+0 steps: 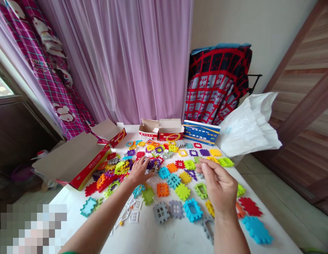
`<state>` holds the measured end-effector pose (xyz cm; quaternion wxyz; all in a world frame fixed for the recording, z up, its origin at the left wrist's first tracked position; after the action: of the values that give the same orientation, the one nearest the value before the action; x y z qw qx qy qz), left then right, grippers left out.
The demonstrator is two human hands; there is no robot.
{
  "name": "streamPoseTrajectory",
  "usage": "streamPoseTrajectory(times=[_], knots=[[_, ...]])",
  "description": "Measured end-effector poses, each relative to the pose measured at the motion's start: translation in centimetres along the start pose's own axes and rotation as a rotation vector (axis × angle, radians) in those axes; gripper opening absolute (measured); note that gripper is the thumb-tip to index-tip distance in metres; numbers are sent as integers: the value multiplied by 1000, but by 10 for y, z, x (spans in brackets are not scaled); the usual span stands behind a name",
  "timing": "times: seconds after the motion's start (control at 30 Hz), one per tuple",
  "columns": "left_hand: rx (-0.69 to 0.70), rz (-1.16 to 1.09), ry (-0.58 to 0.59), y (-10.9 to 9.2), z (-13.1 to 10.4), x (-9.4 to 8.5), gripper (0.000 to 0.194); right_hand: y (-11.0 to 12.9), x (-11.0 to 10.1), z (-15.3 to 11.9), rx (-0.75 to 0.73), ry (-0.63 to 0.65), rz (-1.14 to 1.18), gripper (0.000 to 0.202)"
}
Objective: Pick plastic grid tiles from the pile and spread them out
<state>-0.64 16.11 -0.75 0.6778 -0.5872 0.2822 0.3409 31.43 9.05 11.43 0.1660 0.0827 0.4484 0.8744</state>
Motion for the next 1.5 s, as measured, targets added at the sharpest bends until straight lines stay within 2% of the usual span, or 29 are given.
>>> streamPoseTrajectory(times=[0.1, 0.2, 0.27, 0.4, 0.6, 0.67, 0.73, 0.87, 1.0, 1.13, 1.27, 1.37, 1.5], knots=[[-58, -101, 23, 15, 10, -3, 45, -1, -2, 1, 4, -2, -21, 22], [-137, -244, 10, 31, 7, -12, 22, -1, 2, 2, 12, 23, -42, 24], [-195, -372, -15, 38, 3, -17, 16, -2, 8, 3, 17, 50, -50, 25], [-292, -712, -21, 38, -6, -16, 25, -9, 24, 3, 21, 121, -48, 26], [-338, -1278, 101, 4, -30, -7, 45, -13, 53, -5, -6, 272, -106, 25], [-413, -1509, 111, -4, -39, 2, 48, -10, 66, -12, -35, 331, -140, 24], [-530, -1643, 60, -4, -48, 12, 48, -7, 81, -21, -65, 397, -166, 23], [-653, -1649, -34, -3, -59, 24, 31, -7, 109, -41, -112, 529, -231, 22], [-632, -1697, 17, -21, -66, 22, 16, -11, 124, -53, -126, 611, -321, 24], [-564, -1753, 132, -41, -72, 24, 25, -7, 127, -58, -143, 580, -481, 33], [-523, -1739, 113, -43, -77, 34, 25, 2, 134, -68, -134, 567, -597, 46], [-515, -1713, 133, -45, -81, 40, 30, 5, 141, -75, -107, 589, -651, 44], [-537, -1711, 115, -45, -88, 41, 34, 7, 142, -75, -95, 576, -661, 44]])
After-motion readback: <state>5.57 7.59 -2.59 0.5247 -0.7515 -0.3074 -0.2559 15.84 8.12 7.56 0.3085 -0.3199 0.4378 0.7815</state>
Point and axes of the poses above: each hand's wrist, its own z-axis towards the middle knuckle, its own x-axis out of the palm, y = z × x, the point moved 10 cm from there along z, towards the middle knuckle
